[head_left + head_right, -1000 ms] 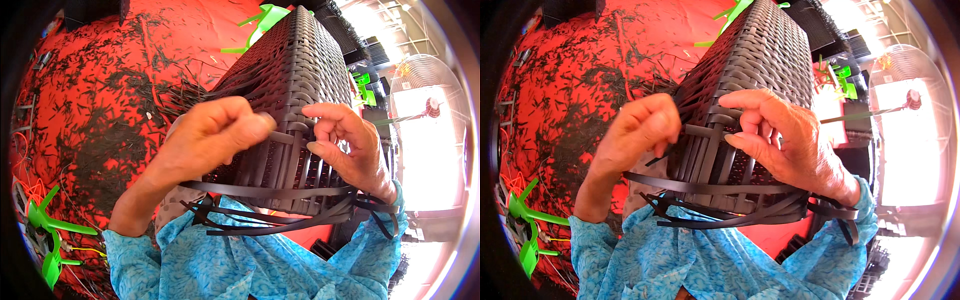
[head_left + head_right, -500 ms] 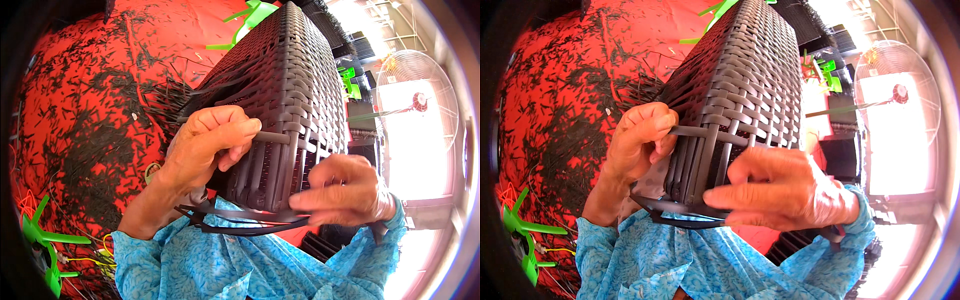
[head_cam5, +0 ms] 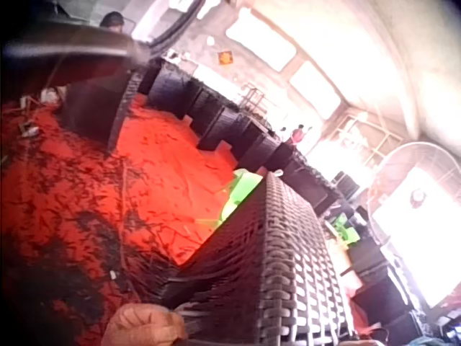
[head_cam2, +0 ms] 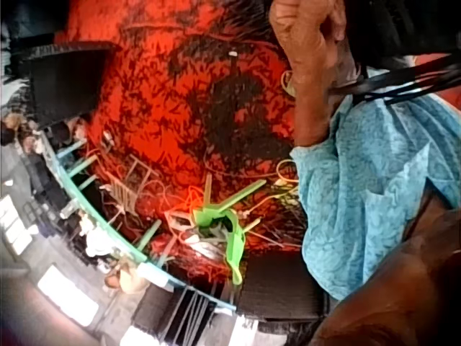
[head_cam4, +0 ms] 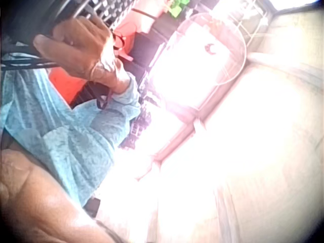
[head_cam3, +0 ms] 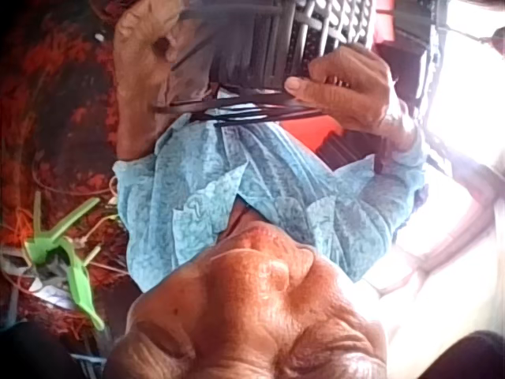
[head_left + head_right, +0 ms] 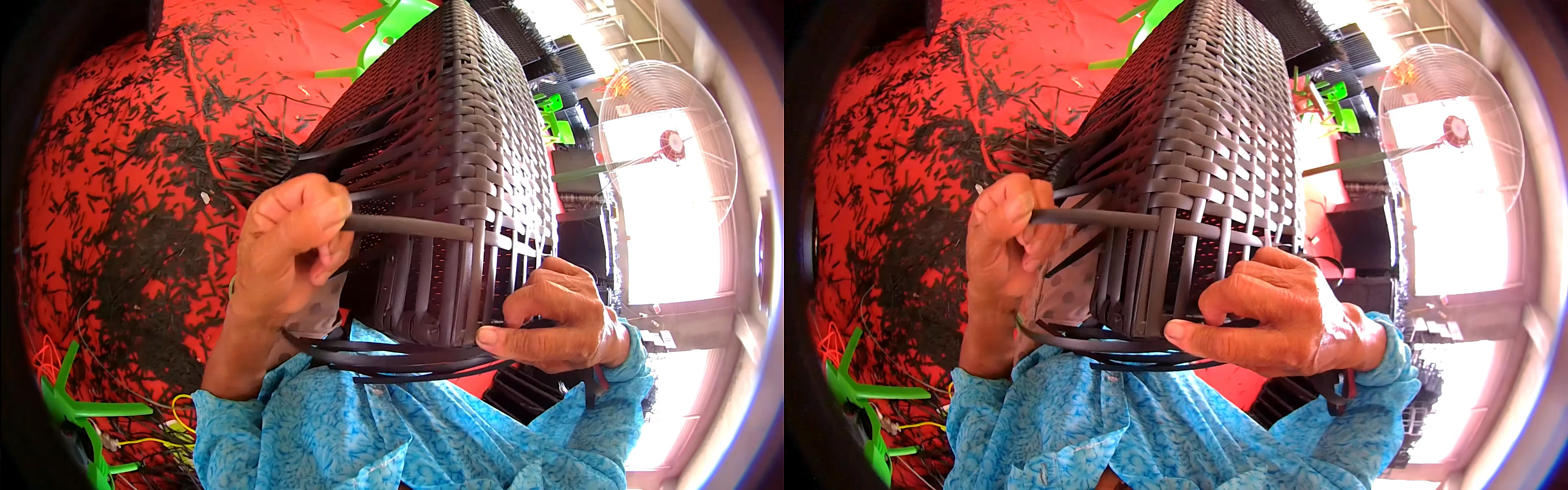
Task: The person weaves synthetic rattan strips into a chair frame using a flat metal tool, turns the chair, and weaves additional strips along the frame by hand.
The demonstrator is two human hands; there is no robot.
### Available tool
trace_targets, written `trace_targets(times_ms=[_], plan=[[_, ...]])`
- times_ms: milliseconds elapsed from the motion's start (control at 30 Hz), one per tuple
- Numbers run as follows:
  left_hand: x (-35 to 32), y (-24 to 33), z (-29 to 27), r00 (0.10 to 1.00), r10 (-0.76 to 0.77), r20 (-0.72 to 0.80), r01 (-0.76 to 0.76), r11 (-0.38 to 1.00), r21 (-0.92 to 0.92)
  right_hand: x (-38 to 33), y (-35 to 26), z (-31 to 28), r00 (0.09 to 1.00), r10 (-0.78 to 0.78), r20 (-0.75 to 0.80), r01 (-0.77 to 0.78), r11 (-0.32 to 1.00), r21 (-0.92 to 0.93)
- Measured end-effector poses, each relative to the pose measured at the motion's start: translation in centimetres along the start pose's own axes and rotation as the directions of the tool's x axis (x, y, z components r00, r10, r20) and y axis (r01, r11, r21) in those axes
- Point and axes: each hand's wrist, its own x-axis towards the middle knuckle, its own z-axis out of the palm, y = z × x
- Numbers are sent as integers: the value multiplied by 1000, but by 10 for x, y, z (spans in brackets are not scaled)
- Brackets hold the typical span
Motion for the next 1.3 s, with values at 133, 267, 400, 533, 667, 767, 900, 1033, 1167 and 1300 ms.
trace_targets(times_ms=[133,267,400,533,667,767,900,1033,1167,1300], plan=[[-10,0,-5,999,-52,-1,52,990,128,-3,-4,1,1000,13,-5,-13,999,-36],[-16,-11,-7,998,-61,-27,64,992,109,-6,-7,0,1000,19,1,-19,998,-67],[-20,-19,-8,981,-188,-53,191,980,63,-4,-5,-6,997,45,61,-44,999,-27],[-21,-21,-7,972,-231,-38,233,969,84,12,1,-31,983,122,134,-138,984,116],[-18,-19,-7,984,-175,-37,178,978,111,41,8,-50,908,414,58,-418,900,127],[-16,-13,-6,994,-109,-22,111,984,140,64,20,-38,928,372,-24,-369,926,75],[-11,-7,-2,998,-65,9,63,984,167,83,33,-7,988,156,10,-156,981,118],[-7,-6,4,999,0,34,-4,993,121,85,25,-3,969,245,41,-248,943,222],[-9,-9,10,992,-124,33,114,969,218,79,13,-20,842,532,87,-509,731,454],[-11,-13,14,994,5,112,-74,785,614,75,16,-24,840,533,101,-520,737,431]])
